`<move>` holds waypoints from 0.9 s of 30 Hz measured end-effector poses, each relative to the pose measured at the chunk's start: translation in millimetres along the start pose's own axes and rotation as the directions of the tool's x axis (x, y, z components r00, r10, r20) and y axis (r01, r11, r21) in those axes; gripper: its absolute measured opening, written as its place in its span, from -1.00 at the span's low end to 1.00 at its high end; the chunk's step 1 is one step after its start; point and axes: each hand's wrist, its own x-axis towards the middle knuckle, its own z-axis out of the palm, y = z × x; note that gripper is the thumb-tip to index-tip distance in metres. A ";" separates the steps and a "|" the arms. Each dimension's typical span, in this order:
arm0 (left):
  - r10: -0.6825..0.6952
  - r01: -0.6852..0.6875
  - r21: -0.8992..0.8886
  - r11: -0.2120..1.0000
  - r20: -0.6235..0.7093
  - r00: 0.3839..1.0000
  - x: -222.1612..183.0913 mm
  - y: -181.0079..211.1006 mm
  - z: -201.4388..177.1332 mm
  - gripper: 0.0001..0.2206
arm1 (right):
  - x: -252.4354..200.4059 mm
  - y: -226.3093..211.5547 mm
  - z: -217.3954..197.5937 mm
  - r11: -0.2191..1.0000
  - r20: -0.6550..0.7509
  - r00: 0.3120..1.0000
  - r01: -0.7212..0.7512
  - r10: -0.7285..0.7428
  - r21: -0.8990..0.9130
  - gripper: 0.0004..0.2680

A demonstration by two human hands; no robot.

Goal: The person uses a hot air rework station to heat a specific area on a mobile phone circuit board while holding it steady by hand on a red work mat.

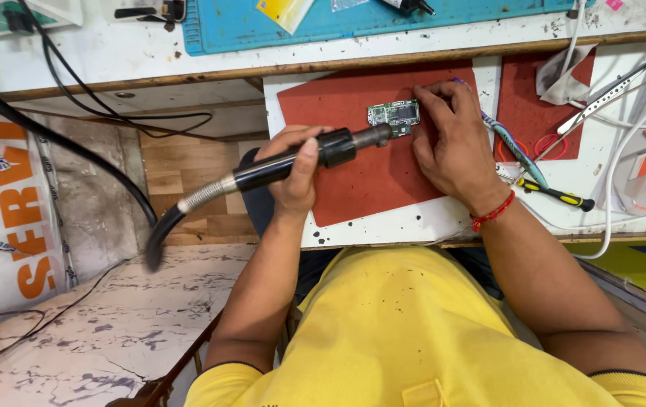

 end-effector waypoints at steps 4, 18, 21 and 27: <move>-0.059 0.059 0.030 0.998 -0.004 0.998 -0.7 2.0 -6.3 -0.75 | 1.4 0.7 0.5 0.999 0.021 1.000 -0.017 0.017 -0.029 -0.69; 0.000 -0.011 0.116 0.993 0.094 0.996 5.7 8.0 -6.5 -0.78 | 4.3 -2.0 1.0 0.995 0.036 0.999 0.015 -0.012 -0.096 -0.73; -0.001 0.009 0.121 0.993 -0.062 0.998 2.6 8.9 0.5 -0.76 | 5.3 -0.7 0.6 0.996 0.039 0.999 0.014 -0.011 -0.087 -0.69; 0.038 -0.046 0.130 0.991 0.069 0.997 5.6 8.4 -5.1 -0.78 | 4.3 -2.0 0.6 0.998 0.034 0.999 0.014 -0.012 -0.059 -0.75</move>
